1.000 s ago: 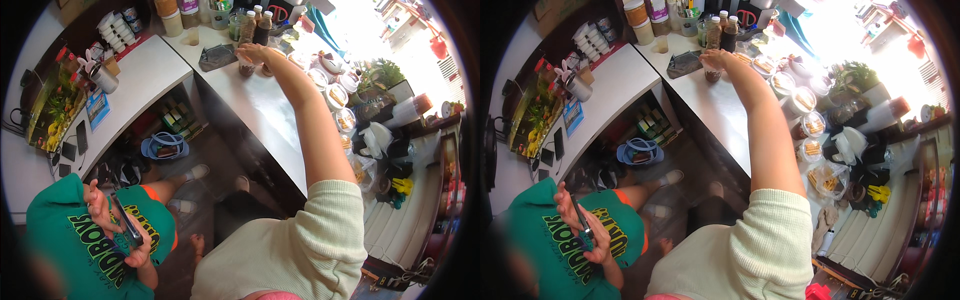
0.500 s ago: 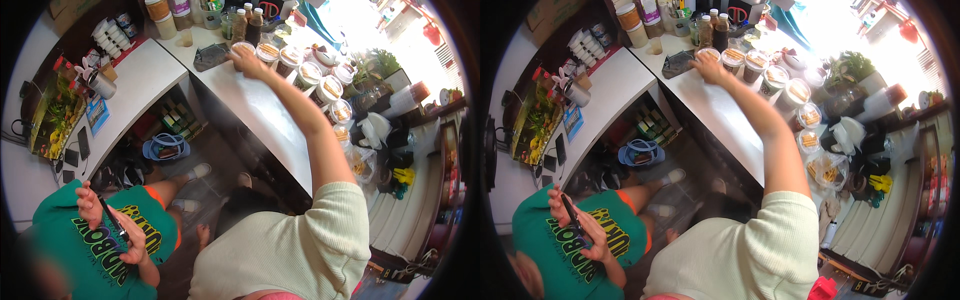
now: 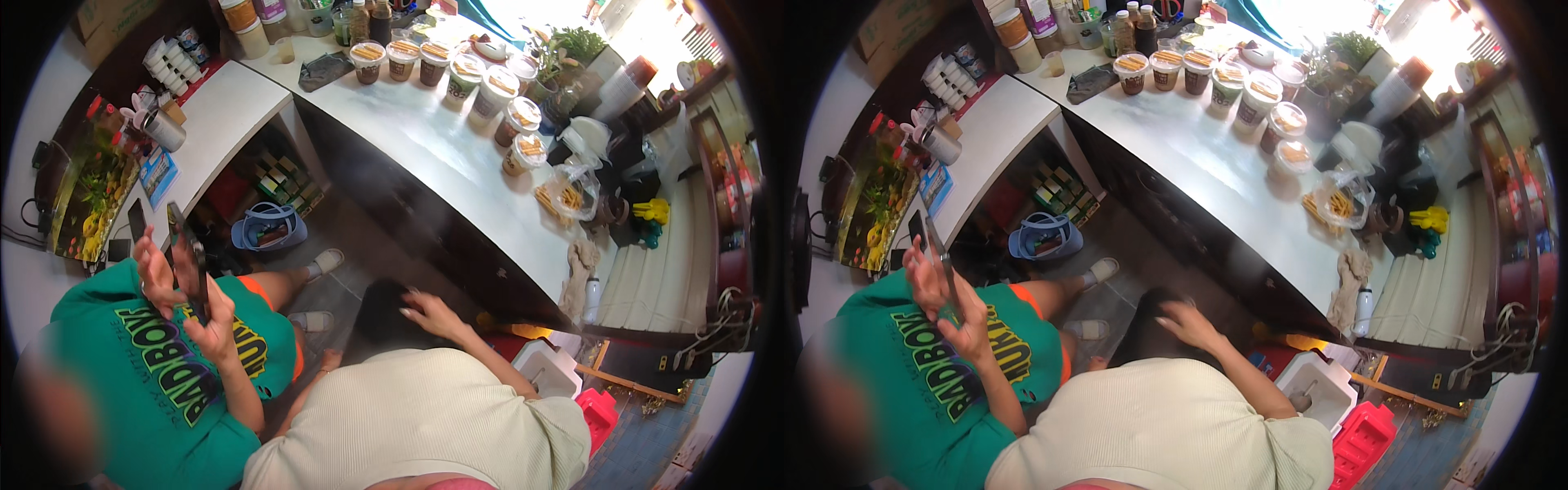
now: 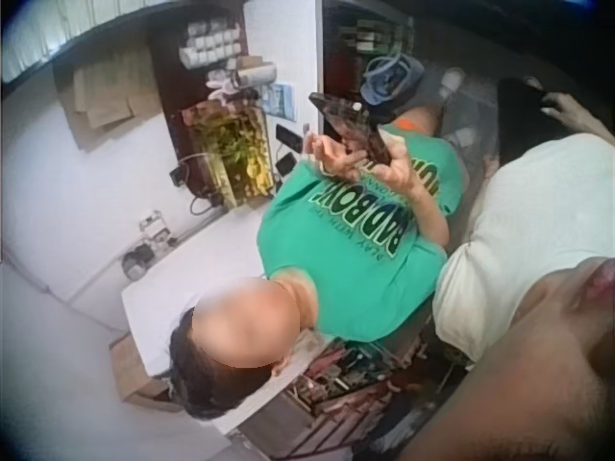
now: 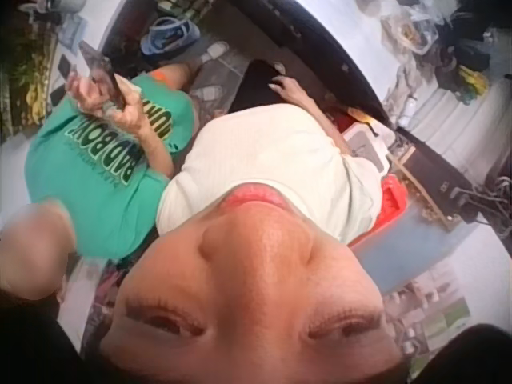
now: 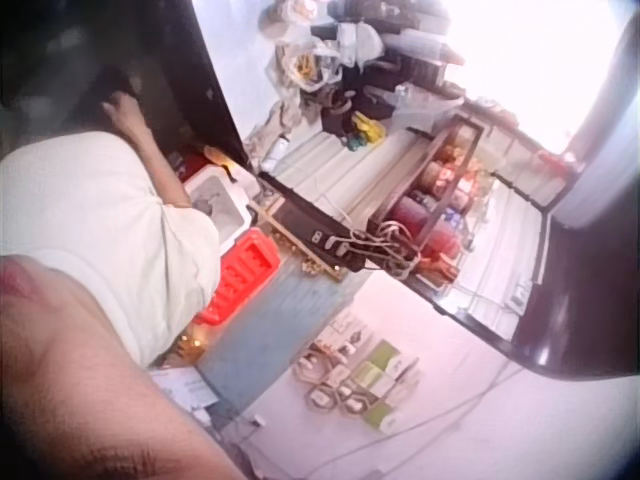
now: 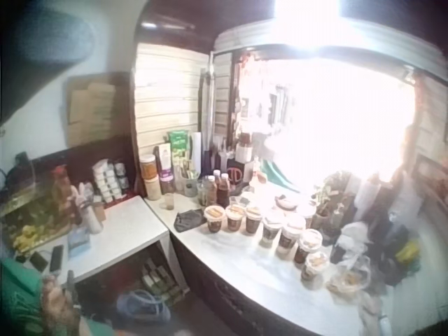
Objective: The person places a smartphone on a counter, then moves to a sink to rinse a plastic lid and dry it with a cloth. They return to the counter and repeatedly place small stick-shaped snacks into clear plastic cups, then seal each cup with a lid. A second person in a green shirt is present at the counter, also handling cups and using a phone.
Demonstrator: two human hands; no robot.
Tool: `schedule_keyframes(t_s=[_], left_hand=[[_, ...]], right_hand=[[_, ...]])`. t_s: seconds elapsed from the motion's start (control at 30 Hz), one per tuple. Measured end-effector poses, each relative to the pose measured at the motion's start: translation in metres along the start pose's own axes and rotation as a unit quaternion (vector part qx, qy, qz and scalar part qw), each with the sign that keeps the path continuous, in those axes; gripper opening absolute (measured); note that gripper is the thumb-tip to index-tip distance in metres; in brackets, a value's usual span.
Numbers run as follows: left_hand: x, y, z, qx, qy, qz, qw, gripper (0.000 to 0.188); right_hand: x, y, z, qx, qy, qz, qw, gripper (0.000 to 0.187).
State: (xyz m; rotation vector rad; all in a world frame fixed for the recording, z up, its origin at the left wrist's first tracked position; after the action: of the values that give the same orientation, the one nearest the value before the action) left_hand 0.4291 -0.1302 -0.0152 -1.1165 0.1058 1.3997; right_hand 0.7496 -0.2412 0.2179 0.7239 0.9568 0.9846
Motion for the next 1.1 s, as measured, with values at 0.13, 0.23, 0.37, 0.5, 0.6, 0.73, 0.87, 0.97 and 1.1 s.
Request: schedule_keyframes(t_s=[0.13,0.23,0.37,0.5,0.6,0.73,0.87,0.97,1.1], left_hand=[[0.021,0.041,-0.057,0.109,0.019,0.002,0.994,0.055],[0.047,0.040,-0.079,0.143,0.028,-0.030,0.989,0.051],[0.025,0.021,-0.082,0.136,-0.017,-0.038,0.990,0.049],[0.011,0.006,-0.101,0.154,-0.023,-0.076,0.985,0.051],[-0.011,0.012,-0.116,0.179,-0.024,-0.096,0.979,0.053],[-0.048,0.012,-0.117,0.214,0.000,-0.117,0.970,0.055],[-0.082,-0.012,-0.096,0.233,0.015,-0.129,0.964,0.056],[-0.084,-0.020,-0.091,0.239,0.017,-0.127,0.962,0.057],[-0.083,-0.023,-0.088,0.246,0.026,-0.137,0.959,0.057]], right_hand=[[-0.021,0.211,0.030,0.332,0.138,0.312,0.879,0.046],[-0.087,0.305,0.025,0.610,0.376,0.369,0.592,0.053],[-0.155,0.338,0.024,0.732,0.438,0.288,0.435,0.065],[-0.182,0.311,0.016,0.739,0.418,0.355,0.391,0.072],[-0.226,0.288,0.023,0.779,0.340,0.356,0.388,0.065],[-0.269,0.284,0.018,0.816,0.304,0.292,0.396,0.069],[-0.303,0.292,0.030,0.840,0.296,0.146,0.432,0.068],[-0.312,0.287,0.019,0.830,0.300,0.184,0.433,0.064],[-0.319,0.295,-0.005,0.844,0.267,0.192,0.424,0.063]])
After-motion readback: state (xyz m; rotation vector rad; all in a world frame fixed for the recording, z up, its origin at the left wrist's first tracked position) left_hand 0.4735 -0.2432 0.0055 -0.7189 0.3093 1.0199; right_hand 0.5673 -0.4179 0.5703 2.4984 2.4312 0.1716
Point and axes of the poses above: each hand's wrist, its own x-axis towards the middle knuckle, its own z-axis out of the back of the hand, y = z × x, the point moved 4 cm from there along x, towards the middle knuckle, and after that the axes turned 11 degrees about x, right-handed, at the moved point
